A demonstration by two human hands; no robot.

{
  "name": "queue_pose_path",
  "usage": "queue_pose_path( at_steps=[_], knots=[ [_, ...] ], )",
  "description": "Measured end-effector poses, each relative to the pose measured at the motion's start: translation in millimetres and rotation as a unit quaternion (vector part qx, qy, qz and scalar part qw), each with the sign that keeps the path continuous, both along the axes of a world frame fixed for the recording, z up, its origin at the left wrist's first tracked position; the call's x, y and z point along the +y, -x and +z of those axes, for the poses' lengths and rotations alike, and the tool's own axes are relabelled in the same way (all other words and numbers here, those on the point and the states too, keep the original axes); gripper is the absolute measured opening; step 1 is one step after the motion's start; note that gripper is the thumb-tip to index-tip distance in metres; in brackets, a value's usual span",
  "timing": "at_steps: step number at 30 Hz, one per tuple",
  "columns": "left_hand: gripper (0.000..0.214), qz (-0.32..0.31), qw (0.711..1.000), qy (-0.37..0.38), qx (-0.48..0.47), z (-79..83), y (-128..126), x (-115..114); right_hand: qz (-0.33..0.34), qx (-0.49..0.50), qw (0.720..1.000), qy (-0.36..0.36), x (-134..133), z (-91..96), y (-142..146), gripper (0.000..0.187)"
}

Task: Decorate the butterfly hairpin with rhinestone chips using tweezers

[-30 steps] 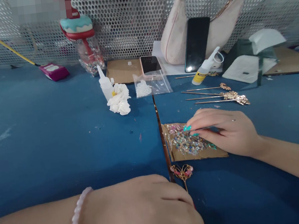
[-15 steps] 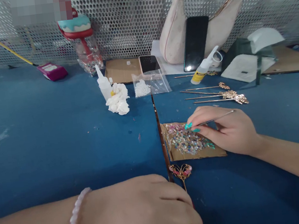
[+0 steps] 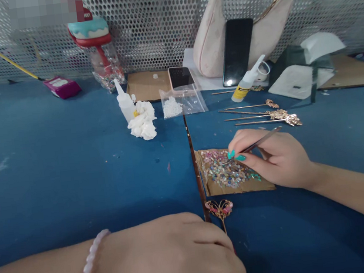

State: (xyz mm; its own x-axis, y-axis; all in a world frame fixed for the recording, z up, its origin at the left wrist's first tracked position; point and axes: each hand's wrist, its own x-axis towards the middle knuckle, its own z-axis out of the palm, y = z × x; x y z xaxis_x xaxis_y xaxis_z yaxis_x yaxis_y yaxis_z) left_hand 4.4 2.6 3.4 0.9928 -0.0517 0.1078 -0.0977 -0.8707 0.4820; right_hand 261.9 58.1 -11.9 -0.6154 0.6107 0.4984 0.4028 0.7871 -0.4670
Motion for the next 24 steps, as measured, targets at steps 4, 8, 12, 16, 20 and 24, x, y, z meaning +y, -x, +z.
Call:
queue_pose_path(
  at_steps=[4, 8, 12, 16, 20, 24],
  knots=[
    [0.028, 0.002, 1.000, 0.009, -0.003, 0.6, -0.6, -0.3, -0.006, -0.011, 1.000, -0.007, -0.7, -0.6, -0.3, 0.009],
    [0.029, 0.006, 1.000, 0.015, -0.003, -0.7, -0.8, 0.1, -0.001, -0.016, 1.000, -0.017, -0.9, 0.3, 0.2, 0.009],
    [0.028, 0.003, 1.000, 0.011, -0.003, -1.4, -0.8, 0.1, -0.008, -0.016, 1.000, -0.015, -0.4, 0.1, 0.4, 0.009],
    [0.027, 0.004, 1.000, 0.010, -0.003, 0.2, -1.2, -0.1, -0.012, -0.021, 1.000, -0.015, 0.0, 0.1, 0.2, 0.010],
    [0.024, 0.005, 1.000, 0.014, -0.007, 0.9, -1.4, -0.4, -0.010, -0.023, 1.000, -0.017, -0.2, 1.8, 0.3, 0.011],
    [0.024, 0.009, 1.000, 0.007, -0.020, -1.0, -0.7, -1.7, -0.007, -0.024, 1.000, -0.017, -0.4, 2.7, 0.9, 0.012]
  ],
)
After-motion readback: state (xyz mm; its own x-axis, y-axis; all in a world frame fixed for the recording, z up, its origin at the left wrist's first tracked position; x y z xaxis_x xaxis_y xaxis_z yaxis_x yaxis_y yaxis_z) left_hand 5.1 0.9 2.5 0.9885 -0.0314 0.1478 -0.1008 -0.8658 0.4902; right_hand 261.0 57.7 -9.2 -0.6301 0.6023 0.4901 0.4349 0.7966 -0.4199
